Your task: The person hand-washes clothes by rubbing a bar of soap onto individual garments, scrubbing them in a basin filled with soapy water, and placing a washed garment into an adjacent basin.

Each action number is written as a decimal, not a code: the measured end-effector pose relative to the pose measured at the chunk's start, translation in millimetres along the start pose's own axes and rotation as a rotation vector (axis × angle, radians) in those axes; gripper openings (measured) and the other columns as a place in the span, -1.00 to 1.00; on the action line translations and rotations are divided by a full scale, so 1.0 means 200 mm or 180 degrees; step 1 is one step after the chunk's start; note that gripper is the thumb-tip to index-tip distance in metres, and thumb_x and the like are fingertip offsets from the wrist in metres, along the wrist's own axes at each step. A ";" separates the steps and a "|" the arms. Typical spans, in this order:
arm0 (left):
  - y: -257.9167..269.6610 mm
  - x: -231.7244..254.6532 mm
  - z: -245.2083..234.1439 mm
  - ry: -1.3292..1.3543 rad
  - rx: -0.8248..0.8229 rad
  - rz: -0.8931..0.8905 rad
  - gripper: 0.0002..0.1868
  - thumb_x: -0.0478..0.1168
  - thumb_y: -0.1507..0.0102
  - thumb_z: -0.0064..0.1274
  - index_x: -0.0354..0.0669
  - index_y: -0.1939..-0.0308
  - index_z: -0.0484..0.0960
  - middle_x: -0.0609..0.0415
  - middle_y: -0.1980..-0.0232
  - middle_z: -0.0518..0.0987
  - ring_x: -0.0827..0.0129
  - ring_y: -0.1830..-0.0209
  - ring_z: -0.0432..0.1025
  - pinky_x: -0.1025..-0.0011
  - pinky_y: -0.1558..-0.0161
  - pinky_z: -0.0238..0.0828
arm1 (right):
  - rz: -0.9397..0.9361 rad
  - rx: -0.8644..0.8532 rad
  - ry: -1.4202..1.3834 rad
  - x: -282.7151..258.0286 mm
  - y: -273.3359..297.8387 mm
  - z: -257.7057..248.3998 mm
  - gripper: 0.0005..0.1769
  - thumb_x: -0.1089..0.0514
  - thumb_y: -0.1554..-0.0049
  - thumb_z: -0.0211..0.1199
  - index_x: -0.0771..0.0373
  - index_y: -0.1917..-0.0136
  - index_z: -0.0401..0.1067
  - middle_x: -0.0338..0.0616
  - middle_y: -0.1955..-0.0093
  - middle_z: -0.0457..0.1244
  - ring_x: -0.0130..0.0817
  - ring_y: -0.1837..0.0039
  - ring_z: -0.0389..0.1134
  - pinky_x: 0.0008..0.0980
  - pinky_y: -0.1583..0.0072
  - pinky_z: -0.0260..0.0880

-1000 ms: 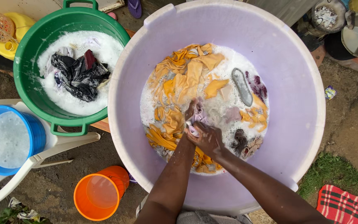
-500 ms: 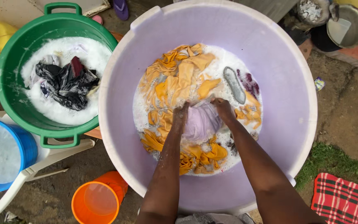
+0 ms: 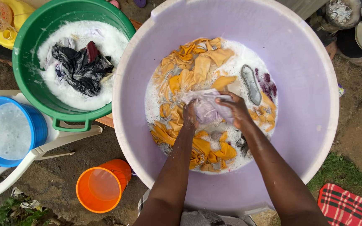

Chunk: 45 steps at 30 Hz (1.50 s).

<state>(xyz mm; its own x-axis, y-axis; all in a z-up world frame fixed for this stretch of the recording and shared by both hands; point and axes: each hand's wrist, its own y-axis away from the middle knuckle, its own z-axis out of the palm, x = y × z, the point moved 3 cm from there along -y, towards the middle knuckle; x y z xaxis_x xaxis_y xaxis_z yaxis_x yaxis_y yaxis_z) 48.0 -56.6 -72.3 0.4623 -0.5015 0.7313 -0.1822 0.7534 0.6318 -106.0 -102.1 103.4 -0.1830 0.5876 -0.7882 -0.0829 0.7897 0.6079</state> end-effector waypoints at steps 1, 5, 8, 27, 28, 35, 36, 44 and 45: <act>0.08 0.07 0.04 0.0200 -0.0222 -0.0045 -0.40 0.04 -0.35 0.23 -0.57 -0.10 0.60 -0.62 -0.04 0.40 -0.29 0.23 0.23 -0.07 0.21 0.28 | 0.0175 -0.0055 -0.0429 -0.05 0.05 -0.06 -0.30 -0.08 0.08 0.42 0.15 -0.29 0.38 0.09 -0.26 0.33 0.00 -0.28 0.40 0.09 -0.21 0.50; 0.29 0.36 0.26 0.1038 -0.1312 -0.0306 -0.49 -0.01 -0.32 0.20 -0.48 -0.06 0.60 -0.47 -0.02 0.44 -0.17 0.18 0.30 0.00 0.13 0.33 | 0.0115 -0.0717 -0.1696 -0.06 0.08 -0.20 -0.60 -0.03 -0.03 0.35 0.15 -0.10 0.43 -0.13 -0.14 0.33 -0.27 -0.18 0.44 -0.03 -0.13 0.54; 0.41 0.42 0.28 0.1561 -0.1791 -0.0582 -0.55 -0.05 -0.29 0.19 -0.41 -0.03 0.60 -0.36 0.00 0.48 -0.08 0.15 0.36 0.05 0.07 0.37 | -0.0257 -0.1169 -0.1993 0.06 -0.02 -0.23 -0.64 0.07 -0.21 0.43 0.15 -0.18 0.36 -0.11 -0.18 0.29 -0.26 -0.19 0.38 -0.02 -0.29 0.40; 0.41 0.47 0.29 0.0640 -0.1245 0.0298 -0.59 -0.17 -0.24 0.21 -0.41 -0.06 0.63 -0.12 0.01 0.63 0.22 0.05 0.50 0.18 -0.06 0.43 | -0.0610 -0.1454 -0.0955 0.08 -0.06 -0.19 -0.37 -0.14 -0.30 0.50 0.35 -0.25 0.25 -0.13 -0.08 0.21 -0.40 -0.08 0.28 -0.44 -0.14 0.40; 0.41 0.49 0.28 0.0538 -0.1116 0.0485 -0.56 -0.15 -0.24 0.22 -0.46 -0.08 0.64 -0.16 0.02 0.64 0.20 0.08 0.50 0.18 -0.03 0.42 | -0.0686 -0.0838 -0.0460 0.04 -0.08 -0.20 -0.40 -0.09 -0.21 0.46 0.33 -0.24 0.26 -0.08 -0.12 0.29 -0.42 -0.10 0.36 -0.43 -0.05 0.49; 0.27 0.30 0.21 0.0419 -0.0390 0.0077 -0.53 -0.05 -0.23 0.24 -0.34 -0.07 0.62 -0.03 0.05 0.65 0.29 0.10 0.49 0.26 -0.07 0.38 | -0.1778 0.0603 0.1758 -0.08 0.26 0.21 -0.52 -0.19 -0.27 0.15 0.11 -0.31 0.32 0.00 -0.15 0.36 -0.40 0.11 0.46 -0.46 0.34 0.45; 0.25 0.24 0.19 0.0453 -0.0372 -0.0021 -0.53 -0.05 -0.23 0.24 -0.34 -0.07 0.61 -0.03 0.05 0.65 0.29 0.11 0.49 0.26 -0.07 0.38 | -0.2168 0.0636 0.2225 -0.02 0.34 0.32 -0.50 -0.25 -0.24 0.30 0.13 -0.21 0.37 0.04 -0.06 0.38 -0.33 0.17 0.46 -0.50 0.29 0.48; 0.19 -0.02 0.28 0.0465 -0.0791 -0.0490 -0.51 -0.03 -0.23 0.22 -0.34 -0.09 0.60 -0.03 0.06 0.64 0.29 0.12 0.48 0.26 -0.05 0.38 | -0.2172 0.0543 0.3160 0.05 0.36 0.39 -0.78 -0.01 -0.34 0.19 0.14 0.00 0.53 -0.06 -0.15 0.37 -0.40 0.40 0.39 -0.37 0.44 0.40; 0.13 0.03 0.30 0.0464 -0.0785 -0.0432 -0.50 -0.03 -0.23 0.22 -0.34 -0.09 0.60 -0.03 0.06 0.64 0.30 0.13 0.48 0.26 -0.05 0.38 | -0.1962 0.0604 0.3142 -0.02 0.30 0.37 -0.78 0.01 -0.33 0.19 0.15 0.01 0.55 -0.06 -0.15 0.36 -0.39 0.46 0.37 -0.33 0.48 0.39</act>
<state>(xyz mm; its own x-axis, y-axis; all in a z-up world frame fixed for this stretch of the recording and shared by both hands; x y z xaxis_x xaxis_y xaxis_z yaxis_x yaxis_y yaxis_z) -6.7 -64.8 -36.0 0.5908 -0.5516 0.5888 0.0973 0.7732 0.6267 -38.3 -43.2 135.7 -0.8485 -0.2280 -0.4776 -0.2906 0.9549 0.0606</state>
